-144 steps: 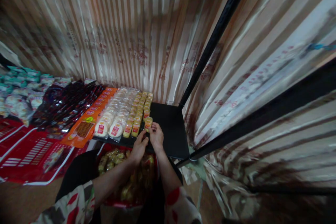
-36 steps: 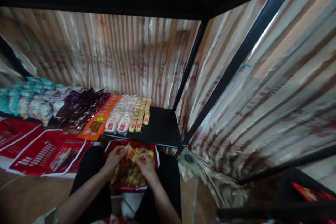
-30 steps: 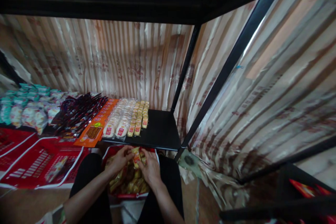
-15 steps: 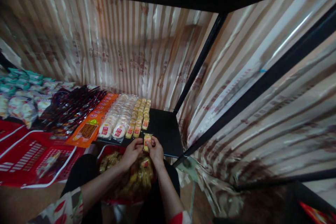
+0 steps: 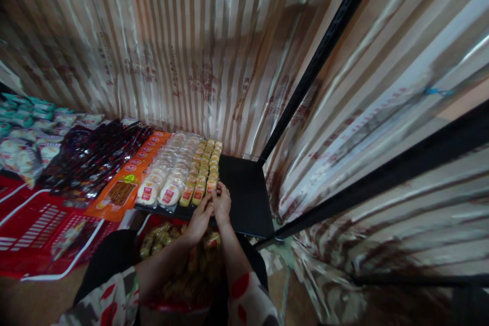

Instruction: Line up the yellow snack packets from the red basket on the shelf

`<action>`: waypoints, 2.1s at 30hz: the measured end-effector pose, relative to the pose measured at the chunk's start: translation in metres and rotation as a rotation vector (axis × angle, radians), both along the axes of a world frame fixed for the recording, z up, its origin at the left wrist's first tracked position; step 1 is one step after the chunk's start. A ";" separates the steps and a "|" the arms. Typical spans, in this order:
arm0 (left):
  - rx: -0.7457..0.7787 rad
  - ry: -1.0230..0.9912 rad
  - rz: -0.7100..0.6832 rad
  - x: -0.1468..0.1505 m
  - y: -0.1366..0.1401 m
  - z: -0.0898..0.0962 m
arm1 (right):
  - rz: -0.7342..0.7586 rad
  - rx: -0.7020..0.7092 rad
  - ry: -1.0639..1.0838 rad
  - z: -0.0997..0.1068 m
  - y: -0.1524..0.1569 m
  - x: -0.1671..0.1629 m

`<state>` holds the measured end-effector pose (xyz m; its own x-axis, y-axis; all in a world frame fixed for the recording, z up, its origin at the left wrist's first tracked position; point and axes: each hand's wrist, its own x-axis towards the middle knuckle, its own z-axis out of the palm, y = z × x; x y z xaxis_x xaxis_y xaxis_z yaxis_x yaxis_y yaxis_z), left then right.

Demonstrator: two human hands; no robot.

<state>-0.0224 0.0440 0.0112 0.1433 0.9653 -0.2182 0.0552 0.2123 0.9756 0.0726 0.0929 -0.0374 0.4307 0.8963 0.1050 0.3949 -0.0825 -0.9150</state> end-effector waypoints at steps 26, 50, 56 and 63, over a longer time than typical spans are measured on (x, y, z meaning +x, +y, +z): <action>0.070 0.569 0.040 -0.082 -0.086 -0.063 | 0.165 -0.109 -0.053 -0.021 -0.132 -0.056; -0.110 0.825 0.053 -0.113 -0.108 -0.093 | 0.441 -0.317 -0.261 -0.071 -0.179 -0.094; 0.156 0.759 -0.047 -0.126 -0.106 -0.068 | 0.512 -0.221 -0.285 -0.039 -0.170 -0.081; 0.344 0.624 -0.273 -0.128 -0.089 -0.015 | 0.624 -0.207 -0.308 0.002 -0.164 -0.058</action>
